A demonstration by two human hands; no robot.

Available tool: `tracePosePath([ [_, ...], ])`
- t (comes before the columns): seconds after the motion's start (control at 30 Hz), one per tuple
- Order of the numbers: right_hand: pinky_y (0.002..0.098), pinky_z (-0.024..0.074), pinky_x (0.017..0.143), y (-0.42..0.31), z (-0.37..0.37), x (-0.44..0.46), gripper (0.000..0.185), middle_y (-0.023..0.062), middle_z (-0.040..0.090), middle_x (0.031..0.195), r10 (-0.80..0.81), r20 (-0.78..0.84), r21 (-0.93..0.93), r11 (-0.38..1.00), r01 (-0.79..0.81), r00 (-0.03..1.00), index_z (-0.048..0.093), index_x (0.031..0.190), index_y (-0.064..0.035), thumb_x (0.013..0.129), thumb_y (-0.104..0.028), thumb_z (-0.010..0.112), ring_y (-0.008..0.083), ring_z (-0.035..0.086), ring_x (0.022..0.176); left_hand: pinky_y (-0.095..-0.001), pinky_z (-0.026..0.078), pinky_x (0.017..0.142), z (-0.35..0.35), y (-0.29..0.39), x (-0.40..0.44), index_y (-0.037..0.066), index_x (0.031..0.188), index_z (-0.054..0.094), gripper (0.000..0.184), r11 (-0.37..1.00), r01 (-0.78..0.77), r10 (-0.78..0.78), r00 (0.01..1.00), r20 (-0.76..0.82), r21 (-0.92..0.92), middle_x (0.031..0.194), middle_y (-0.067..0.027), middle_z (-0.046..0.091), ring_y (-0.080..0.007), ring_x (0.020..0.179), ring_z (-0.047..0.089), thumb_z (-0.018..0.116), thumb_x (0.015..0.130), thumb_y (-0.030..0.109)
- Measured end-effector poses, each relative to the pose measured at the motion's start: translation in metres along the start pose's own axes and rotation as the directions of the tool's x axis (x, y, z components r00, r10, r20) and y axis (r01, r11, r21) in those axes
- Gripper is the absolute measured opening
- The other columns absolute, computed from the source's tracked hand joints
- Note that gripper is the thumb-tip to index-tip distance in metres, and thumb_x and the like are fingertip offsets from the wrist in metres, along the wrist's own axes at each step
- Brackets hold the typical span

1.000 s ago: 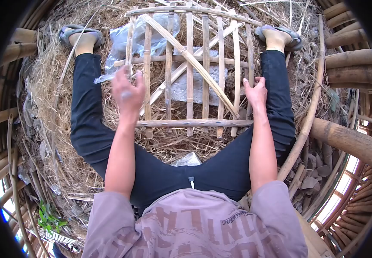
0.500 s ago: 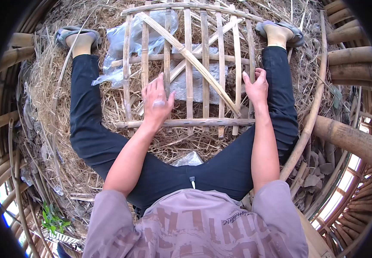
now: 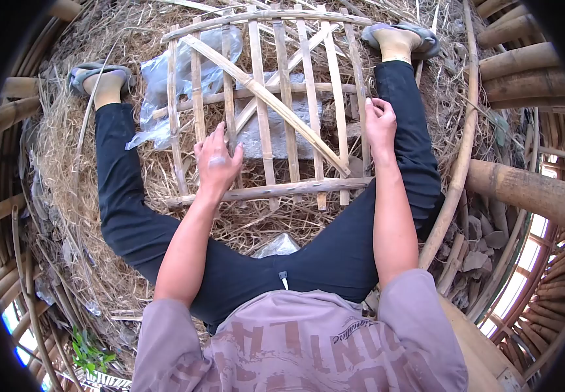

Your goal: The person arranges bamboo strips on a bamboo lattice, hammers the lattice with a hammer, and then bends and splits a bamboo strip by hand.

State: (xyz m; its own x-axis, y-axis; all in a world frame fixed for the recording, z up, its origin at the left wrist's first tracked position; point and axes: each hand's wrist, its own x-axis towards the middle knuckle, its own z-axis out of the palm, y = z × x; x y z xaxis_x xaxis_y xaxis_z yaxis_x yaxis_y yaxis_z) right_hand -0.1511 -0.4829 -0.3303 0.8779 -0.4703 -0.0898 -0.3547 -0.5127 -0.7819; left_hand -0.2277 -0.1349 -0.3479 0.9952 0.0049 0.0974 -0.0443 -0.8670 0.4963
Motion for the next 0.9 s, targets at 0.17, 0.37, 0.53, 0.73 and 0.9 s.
tracePosePath([
  [0.17,0.0369,0.0520,0.079,0.011,0.002,0.008,0.032,0.0178,0.071,0.094,0.011,-0.008,-0.028,1.000,-0.012,1.000,0.058,0.112,-0.0008,0.092,-0.026,0.059,0.0275,0.069,0.086,-0.0427,0.037,0.090,0.001,-0.001,0.001,-0.001,0.128,0.050,0.058,1.000,-0.011,0.011,1.000,-0.011,0.002,0.103,-0.0162,0.064,-0.0289,0.098,0.060,0.067,0.079,0.026],
  [0.37,0.0421,0.0504,0.084,-0.011,-0.004,-0.004,0.034,0.0221,0.069,0.097,-0.015,0.062,-0.221,0.975,0.029,0.998,0.053,0.118,0.0005,0.092,-0.022,0.054,0.0358,0.066,0.094,-0.0420,0.036,0.091,-0.002,0.000,0.001,0.000,0.127,0.051,0.057,1.000,0.020,-0.020,0.999,0.032,0.000,0.109,-0.0158,0.063,-0.0285,0.102,0.059,0.066,0.079,0.027],
  [0.53,0.0399,0.0450,0.097,-0.074,-0.053,-0.032,0.048,0.0271,0.060,0.118,-0.174,0.288,-0.383,0.881,0.280,0.942,0.051,0.128,0.0028,0.091,-0.027,0.058,0.0384,0.059,0.111,-0.0414,0.035,0.092,-0.002,-0.001,0.002,0.000,0.128,0.051,0.057,1.000,0.005,-0.005,0.999,0.039,0.006,0.111,-0.0164,0.063,-0.0281,0.105,0.059,0.066,0.081,0.027],
  [0.73,0.0307,0.0480,0.087,-0.160,-0.200,-0.080,0.033,0.0149,0.067,0.109,-0.427,0.082,0.342,0.860,0.377,0.900,0.055,0.123,-0.0021,0.097,-0.023,0.056,0.0194,0.064,0.099,-0.0400,0.036,0.092,-0.001,-0.002,0.004,0.000,0.128,0.051,0.057,0.998,-0.016,0.013,0.998,0.057,0.062,0.111,-0.0160,0.064,-0.0274,0.104,0.059,0.067,0.083,0.032],
  [0.9,0.0244,0.0484,0.068,-0.081,-0.197,-0.020,0.016,0.0060,0.067,0.085,-0.097,-0.361,0.402,0.881,0.249,0.927,0.060,0.100,-0.0063,0.097,-0.021,0.056,0.0109,0.061,0.075,-0.0397,0.037,0.089,0.004,0.000,0.000,-0.002,0.129,0.050,0.057,0.984,-0.088,0.083,0.996,0.038,0.156,0.109,-0.0175,0.064,-0.0280,0.101,0.060,0.065,0.086,0.032],
])
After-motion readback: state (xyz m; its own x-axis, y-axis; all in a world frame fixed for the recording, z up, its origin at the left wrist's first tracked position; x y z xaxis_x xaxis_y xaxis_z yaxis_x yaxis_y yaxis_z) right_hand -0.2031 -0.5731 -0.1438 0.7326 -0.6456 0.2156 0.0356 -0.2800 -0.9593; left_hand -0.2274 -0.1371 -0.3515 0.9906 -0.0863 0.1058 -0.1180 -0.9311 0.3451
